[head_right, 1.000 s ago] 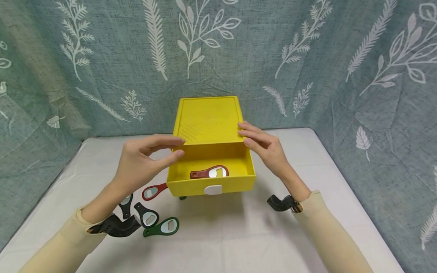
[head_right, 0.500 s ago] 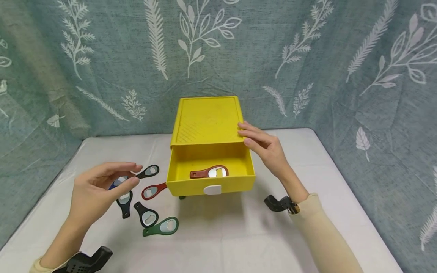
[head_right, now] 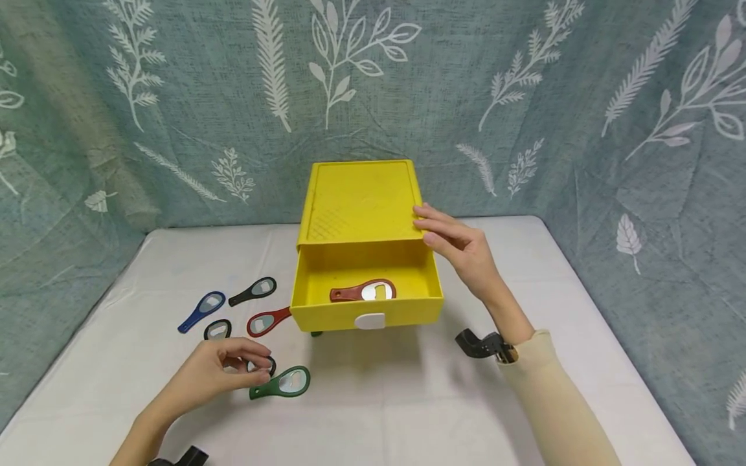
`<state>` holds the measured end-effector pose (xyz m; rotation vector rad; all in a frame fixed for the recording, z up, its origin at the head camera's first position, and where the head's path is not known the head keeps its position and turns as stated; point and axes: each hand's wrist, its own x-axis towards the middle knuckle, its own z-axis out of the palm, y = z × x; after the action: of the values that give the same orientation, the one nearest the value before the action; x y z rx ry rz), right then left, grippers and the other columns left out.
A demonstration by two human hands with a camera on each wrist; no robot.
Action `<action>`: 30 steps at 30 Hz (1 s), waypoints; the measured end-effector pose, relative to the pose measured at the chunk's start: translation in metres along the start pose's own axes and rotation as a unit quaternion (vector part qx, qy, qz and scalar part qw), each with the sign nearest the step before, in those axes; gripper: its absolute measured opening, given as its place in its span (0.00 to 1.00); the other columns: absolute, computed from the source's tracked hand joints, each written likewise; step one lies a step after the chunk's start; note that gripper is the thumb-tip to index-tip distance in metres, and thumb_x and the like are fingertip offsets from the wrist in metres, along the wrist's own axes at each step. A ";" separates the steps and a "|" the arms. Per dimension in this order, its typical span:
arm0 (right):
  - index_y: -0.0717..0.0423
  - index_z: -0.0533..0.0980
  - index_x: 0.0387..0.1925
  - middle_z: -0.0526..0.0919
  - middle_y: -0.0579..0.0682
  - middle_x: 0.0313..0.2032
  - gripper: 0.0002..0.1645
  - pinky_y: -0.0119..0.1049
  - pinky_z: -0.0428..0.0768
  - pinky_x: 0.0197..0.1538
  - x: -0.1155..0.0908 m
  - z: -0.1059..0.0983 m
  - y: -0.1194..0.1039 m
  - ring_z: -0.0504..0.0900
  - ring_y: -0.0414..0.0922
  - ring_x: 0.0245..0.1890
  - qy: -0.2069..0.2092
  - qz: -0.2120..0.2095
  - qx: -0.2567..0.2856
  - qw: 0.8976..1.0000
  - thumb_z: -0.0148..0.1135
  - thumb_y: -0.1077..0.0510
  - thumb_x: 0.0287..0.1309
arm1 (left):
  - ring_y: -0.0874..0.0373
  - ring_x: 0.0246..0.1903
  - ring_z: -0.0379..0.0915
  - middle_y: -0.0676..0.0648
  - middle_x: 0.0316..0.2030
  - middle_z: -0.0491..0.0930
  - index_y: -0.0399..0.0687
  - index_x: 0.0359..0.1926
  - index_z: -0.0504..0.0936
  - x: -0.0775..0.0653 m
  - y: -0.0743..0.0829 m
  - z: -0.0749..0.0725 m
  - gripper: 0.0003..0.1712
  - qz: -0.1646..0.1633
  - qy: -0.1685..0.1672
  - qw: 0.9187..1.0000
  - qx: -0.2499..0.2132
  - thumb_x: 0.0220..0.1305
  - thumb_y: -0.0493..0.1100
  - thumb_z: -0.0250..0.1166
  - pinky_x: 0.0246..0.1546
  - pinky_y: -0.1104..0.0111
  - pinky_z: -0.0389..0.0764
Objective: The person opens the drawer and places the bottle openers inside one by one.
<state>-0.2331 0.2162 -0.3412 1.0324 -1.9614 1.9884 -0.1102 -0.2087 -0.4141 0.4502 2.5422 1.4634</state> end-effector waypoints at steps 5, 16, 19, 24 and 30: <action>0.72 0.76 0.56 0.70 0.62 0.65 0.17 0.45 0.62 0.68 0.000 -0.001 -0.001 0.57 0.54 0.71 -0.003 0.002 0.001 1.000 0.52 0.73 0.68 | 0.57 0.33 0.82 0.54 0.37 0.86 0.46 0.45 0.85 0.006 -0.014 0.008 0.23 0.014 -0.044 0.999 0.000 0.48 0.48 0.80 0.33 0.68 0.81; 0.71 0.76 0.56 0.69 0.61 0.65 0.17 0.44 0.63 0.67 0.000 -0.002 -0.001 0.57 0.54 0.71 -0.006 0.003 -0.005 1.000 0.52 0.72 0.69 | 0.61 0.35 0.75 0.60 0.38 0.83 0.53 0.44 0.86 0.011 -0.018 0.019 0.23 0.049 -0.061 0.994 0.074 0.43 0.45 0.82 0.37 0.71 0.77; 0.71 0.76 0.56 0.70 0.62 0.65 0.17 0.45 0.63 0.67 -0.001 -0.002 0.000 0.57 0.54 0.71 -0.006 0.000 -0.006 1.000 0.52 0.72 0.69 | 0.62 0.35 0.75 0.61 0.38 0.83 0.53 0.44 0.86 0.011 -0.020 0.021 0.23 0.049 -0.059 0.994 0.083 0.43 0.44 0.82 0.38 0.70 0.77; 0.72 0.76 0.56 0.70 0.62 0.65 0.17 0.45 0.62 0.68 -0.002 -0.001 0.001 0.57 0.55 0.71 -0.007 -0.005 -0.007 1.000 0.52 0.72 0.68 | 0.62 0.35 0.74 0.61 0.38 0.83 0.55 0.44 0.87 0.013 -0.021 0.023 0.22 0.045 -0.054 0.994 0.087 0.44 0.45 0.82 0.37 0.70 0.77; 0.71 0.76 0.56 0.70 0.61 0.65 0.17 0.45 0.62 0.68 -0.003 -0.001 0.001 0.57 0.54 0.71 -0.007 -0.004 -0.010 1.000 0.53 0.71 0.69 | 0.62 0.37 0.75 0.63 0.39 0.83 0.56 0.44 0.87 0.013 -0.021 0.025 0.23 0.049 -0.048 0.992 0.107 0.44 0.47 0.82 0.40 0.67 0.78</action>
<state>-0.2318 0.2182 -0.3437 1.0508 -1.9776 1.9592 -0.1191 -0.1938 -0.4448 0.6693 2.6430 1.1711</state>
